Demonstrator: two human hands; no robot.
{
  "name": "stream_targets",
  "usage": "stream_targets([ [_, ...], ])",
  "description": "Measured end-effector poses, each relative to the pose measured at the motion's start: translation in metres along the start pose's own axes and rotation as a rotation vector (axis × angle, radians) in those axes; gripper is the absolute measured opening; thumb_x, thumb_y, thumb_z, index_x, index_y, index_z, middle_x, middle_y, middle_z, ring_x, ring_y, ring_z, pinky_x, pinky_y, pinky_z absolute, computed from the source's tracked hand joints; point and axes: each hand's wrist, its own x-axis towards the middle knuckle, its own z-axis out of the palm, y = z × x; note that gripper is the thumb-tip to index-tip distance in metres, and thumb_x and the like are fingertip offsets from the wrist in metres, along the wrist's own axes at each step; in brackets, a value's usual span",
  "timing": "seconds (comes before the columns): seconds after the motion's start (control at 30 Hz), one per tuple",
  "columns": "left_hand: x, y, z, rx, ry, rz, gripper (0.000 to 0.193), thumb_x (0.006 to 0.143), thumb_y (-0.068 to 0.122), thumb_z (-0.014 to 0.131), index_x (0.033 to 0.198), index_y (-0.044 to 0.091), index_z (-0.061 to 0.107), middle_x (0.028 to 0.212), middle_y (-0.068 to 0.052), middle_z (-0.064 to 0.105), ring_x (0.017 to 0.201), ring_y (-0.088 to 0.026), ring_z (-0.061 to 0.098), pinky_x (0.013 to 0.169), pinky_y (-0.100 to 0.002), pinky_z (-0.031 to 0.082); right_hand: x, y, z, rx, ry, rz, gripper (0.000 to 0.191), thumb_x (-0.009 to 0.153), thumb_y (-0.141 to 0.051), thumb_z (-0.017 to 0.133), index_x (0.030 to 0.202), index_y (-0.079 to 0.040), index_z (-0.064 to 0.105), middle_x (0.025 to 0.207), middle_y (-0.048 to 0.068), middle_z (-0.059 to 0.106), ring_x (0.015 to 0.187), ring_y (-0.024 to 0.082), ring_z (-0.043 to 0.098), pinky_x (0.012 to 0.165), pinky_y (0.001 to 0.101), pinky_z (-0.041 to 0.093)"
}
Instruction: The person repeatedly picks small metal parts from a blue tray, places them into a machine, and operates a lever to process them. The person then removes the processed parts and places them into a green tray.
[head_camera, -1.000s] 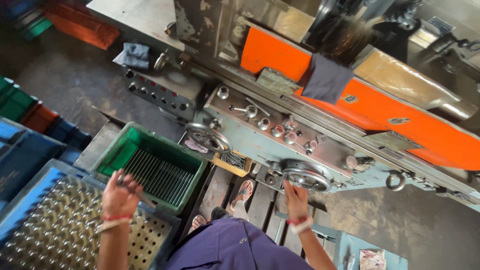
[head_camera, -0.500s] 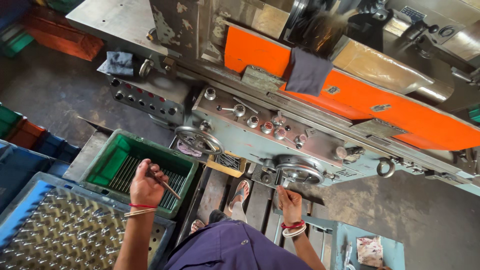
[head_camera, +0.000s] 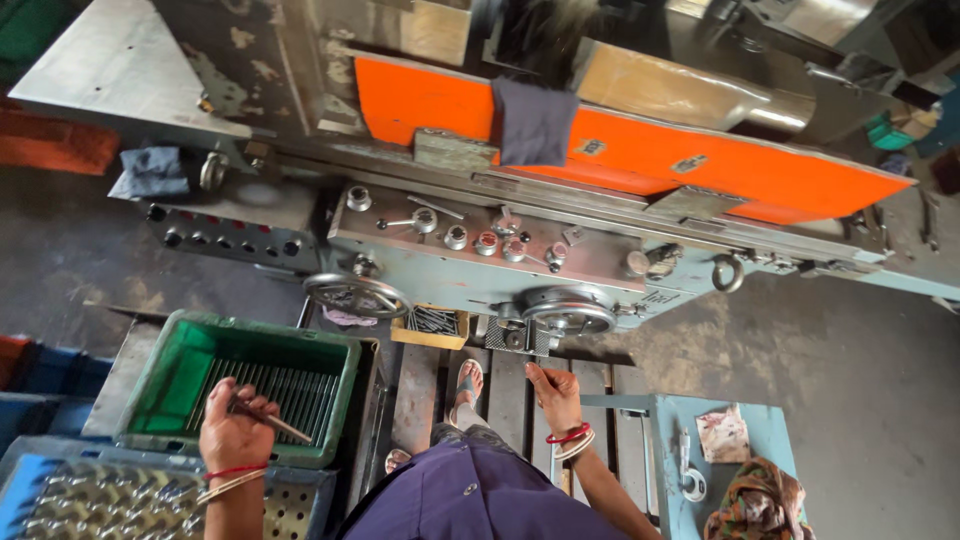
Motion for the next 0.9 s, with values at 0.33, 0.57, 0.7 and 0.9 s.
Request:
stream_targets([
  [0.33,0.036,-0.035,0.178,0.087,-0.270,-0.124,0.006,0.103,0.021,0.059,0.106,0.016,0.061,0.081,0.001,0.052,0.071,-0.012,0.049,0.065,-0.030,0.042,0.036,-0.054,-0.036,-0.254,0.127,-0.177,0.041,0.097,-0.027,0.074,0.066,-0.001,0.068,0.055,-0.007,0.039,0.053,0.002,0.032,0.046,0.0276,0.024],
  [0.57,0.050,-0.032,0.351,0.250,-0.403,-0.087,0.003,0.102,0.017,0.062,0.102,0.015,0.059,0.079,0.002,0.052,0.066,-0.010,0.048,0.060,-0.028,0.042,0.114,-0.135,-0.076,-0.872,0.151,-0.364,0.018,0.089,-0.028,0.075,0.088,-0.010,0.076,0.065,0.007,0.070,0.049,0.017,0.058,0.047,0.0344,0.046],
  [0.7,0.065,-0.026,0.459,0.288,-0.551,-0.017,0.007,0.101,0.016,0.065,0.102,0.011,0.059,0.079,0.001,0.054,0.065,-0.009,0.047,0.057,-0.025,0.039,0.176,-0.210,-0.139,-0.921,0.286,-0.683,0.013,0.082,-0.005,0.073,0.095,-0.010,0.073,0.091,0.009,0.074,0.080,0.025,0.075,0.069,0.0359,0.059],
  [0.9,0.098,-0.050,0.609,0.266,-0.745,0.079,0.019,0.094,0.019,0.073,0.107,0.009,0.062,0.078,0.002,0.056,0.062,-0.006,0.049,0.052,-0.022,0.037,0.255,-0.331,-0.235,-1.300,0.777,-0.836,0.018,0.093,-0.007,0.084,0.107,-0.009,0.072,0.104,0.009,0.066,0.092,0.029,0.068,0.072,0.0425,0.056],
])
